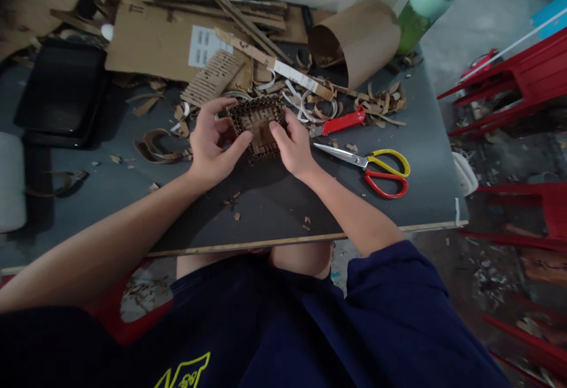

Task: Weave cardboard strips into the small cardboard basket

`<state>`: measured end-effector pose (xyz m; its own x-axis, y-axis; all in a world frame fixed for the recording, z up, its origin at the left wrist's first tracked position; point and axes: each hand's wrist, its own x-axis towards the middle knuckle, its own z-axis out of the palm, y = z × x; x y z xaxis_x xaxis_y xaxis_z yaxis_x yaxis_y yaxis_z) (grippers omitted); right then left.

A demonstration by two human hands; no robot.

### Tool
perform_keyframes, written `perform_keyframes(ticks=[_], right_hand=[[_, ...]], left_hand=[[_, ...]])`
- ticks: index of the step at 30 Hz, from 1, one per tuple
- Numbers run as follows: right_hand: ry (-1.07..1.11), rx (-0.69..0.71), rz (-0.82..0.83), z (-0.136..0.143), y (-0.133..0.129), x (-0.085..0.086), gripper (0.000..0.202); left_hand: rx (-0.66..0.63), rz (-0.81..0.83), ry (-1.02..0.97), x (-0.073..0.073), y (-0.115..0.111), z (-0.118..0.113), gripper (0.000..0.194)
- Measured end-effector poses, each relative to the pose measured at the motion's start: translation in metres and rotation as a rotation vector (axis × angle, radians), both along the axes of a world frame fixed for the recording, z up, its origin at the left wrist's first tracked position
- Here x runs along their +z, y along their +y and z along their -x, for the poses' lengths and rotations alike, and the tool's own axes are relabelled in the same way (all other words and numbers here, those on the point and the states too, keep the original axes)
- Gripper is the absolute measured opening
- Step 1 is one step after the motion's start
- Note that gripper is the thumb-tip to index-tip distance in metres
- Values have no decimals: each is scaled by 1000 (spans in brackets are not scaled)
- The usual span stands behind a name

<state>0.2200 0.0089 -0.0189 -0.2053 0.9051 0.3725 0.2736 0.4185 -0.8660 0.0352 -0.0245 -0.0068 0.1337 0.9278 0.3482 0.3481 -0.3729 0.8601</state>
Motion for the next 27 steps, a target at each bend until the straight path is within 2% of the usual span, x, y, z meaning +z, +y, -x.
perform_keyframes(ticks=[4, 8, 12, 15, 17, 21, 27], right_hand=[[-60, -14, -32, -1, 0, 0, 59], [-61, -76, -95, -3, 0, 3, 63], [19, -231, -79, -13, 11, -3, 55], [6, -323, -86, -23, 24, -13, 53], [-13, -340, -98, -28, 30, -19, 51], [-78, -304, -147, -30, 32, -21, 54], [-70, -277, -154, -23, 18, -5, 52]], left_hand=[[12, 5, -24, -1, 2, -1, 64], [73, 2, 12, 8, 1, 0, 54], [66, 101, 336, 25, -7, 1, 43], [105, 189, 612, 33, -11, 0, 49], [135, 240, 707, 34, -11, -1, 51], [181, 283, 707, 31, -8, 1, 50], [224, 341, 718, 37, -10, -1, 59]])
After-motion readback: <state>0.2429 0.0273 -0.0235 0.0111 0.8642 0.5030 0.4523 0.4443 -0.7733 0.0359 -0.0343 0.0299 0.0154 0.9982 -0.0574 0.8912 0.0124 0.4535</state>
